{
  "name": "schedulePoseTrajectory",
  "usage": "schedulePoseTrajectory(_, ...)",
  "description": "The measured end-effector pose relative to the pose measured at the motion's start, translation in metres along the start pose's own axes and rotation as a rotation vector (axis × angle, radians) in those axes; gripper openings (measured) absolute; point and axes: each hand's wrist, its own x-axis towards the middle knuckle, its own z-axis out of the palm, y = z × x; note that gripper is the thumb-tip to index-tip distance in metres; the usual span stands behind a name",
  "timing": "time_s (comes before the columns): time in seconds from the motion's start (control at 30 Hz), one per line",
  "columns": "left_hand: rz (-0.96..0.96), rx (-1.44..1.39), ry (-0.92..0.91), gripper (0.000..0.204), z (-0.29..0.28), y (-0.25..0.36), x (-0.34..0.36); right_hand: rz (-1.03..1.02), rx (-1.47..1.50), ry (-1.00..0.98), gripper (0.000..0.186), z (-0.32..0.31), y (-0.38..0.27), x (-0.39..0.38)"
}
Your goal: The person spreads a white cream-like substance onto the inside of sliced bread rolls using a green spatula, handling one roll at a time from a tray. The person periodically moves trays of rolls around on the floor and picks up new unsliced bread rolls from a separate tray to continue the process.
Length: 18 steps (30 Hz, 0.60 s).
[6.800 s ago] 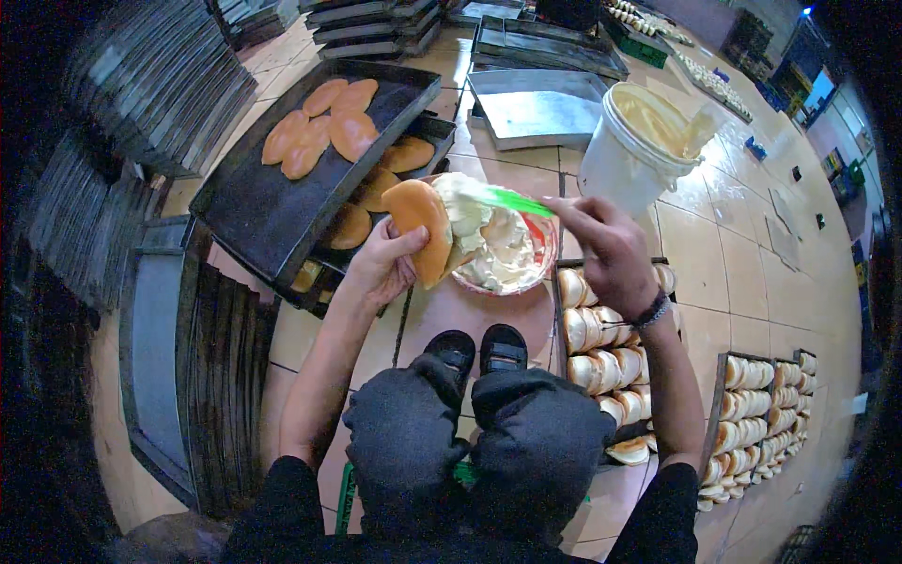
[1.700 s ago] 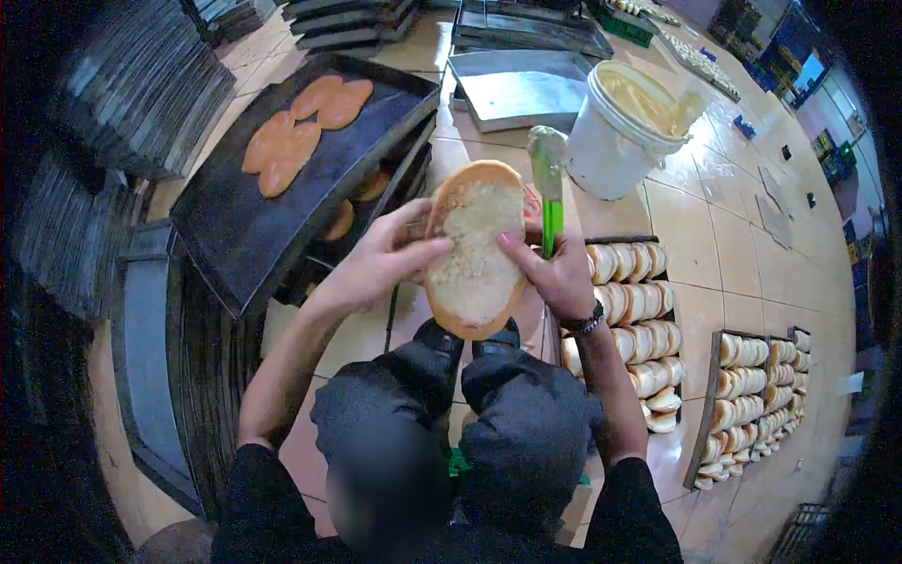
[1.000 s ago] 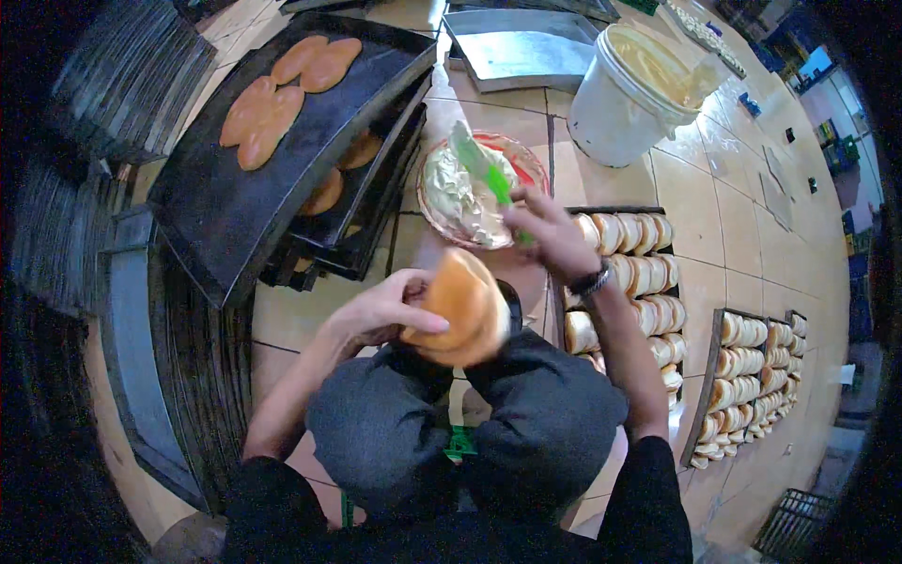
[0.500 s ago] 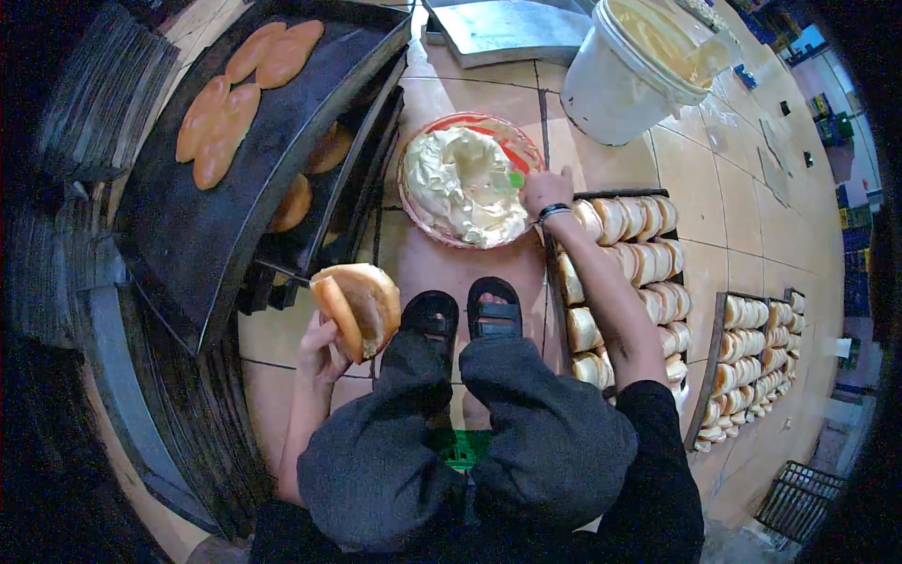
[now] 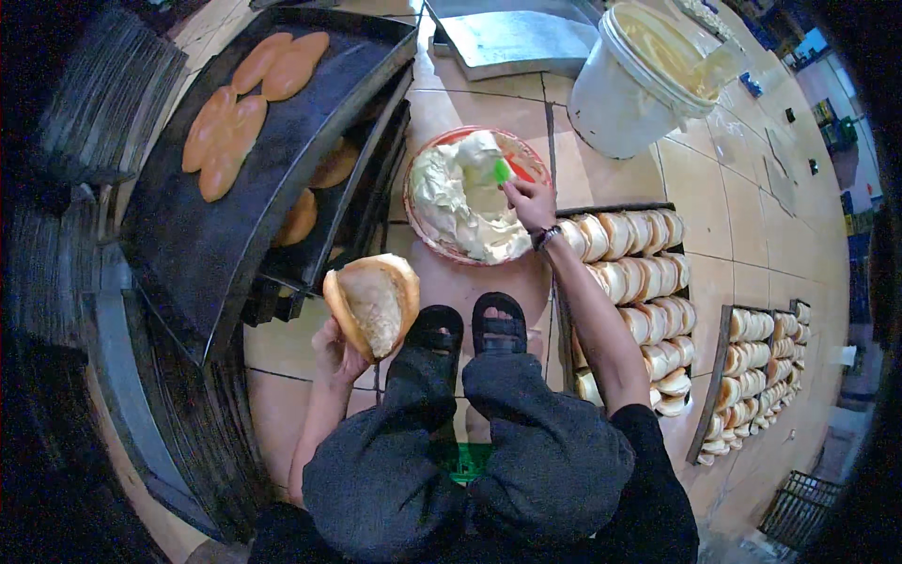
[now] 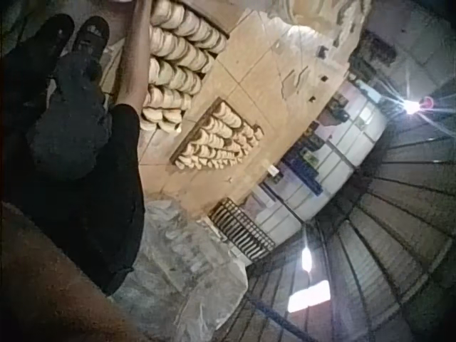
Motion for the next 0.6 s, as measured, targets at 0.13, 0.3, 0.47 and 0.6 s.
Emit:
schedulePoseTrajectory(0.13, 0.061, 0.233, 0.056, 0.063, 0.016, 0.006, 0.004, -0.254, 0.27, 0.002, 0.022, -0.012, -0.081, -0.049)
schedulePoseTrajectory(0.3, -0.124, -0.162, -0.223, 0.065, 0.048, -0.002, 0.03, -0.645, 0.069, -0.098, 0.028, -0.063, -0.174, -0.13)
schedulePoseTrajectory(0.47, -0.159, -0.18, -0.366, 0.055, 0.094, -0.008, 0.028, -0.92, -0.337, -0.083, 0.047, -0.08, -0.207, -0.164)
schedulePoseTrajectory(0.6, -0.142, -0.067, -0.179, 0.043, 0.115, -0.01, 0.03, -1.036, -0.523, 0.003, 0.055, -0.106, -0.203, -0.17)
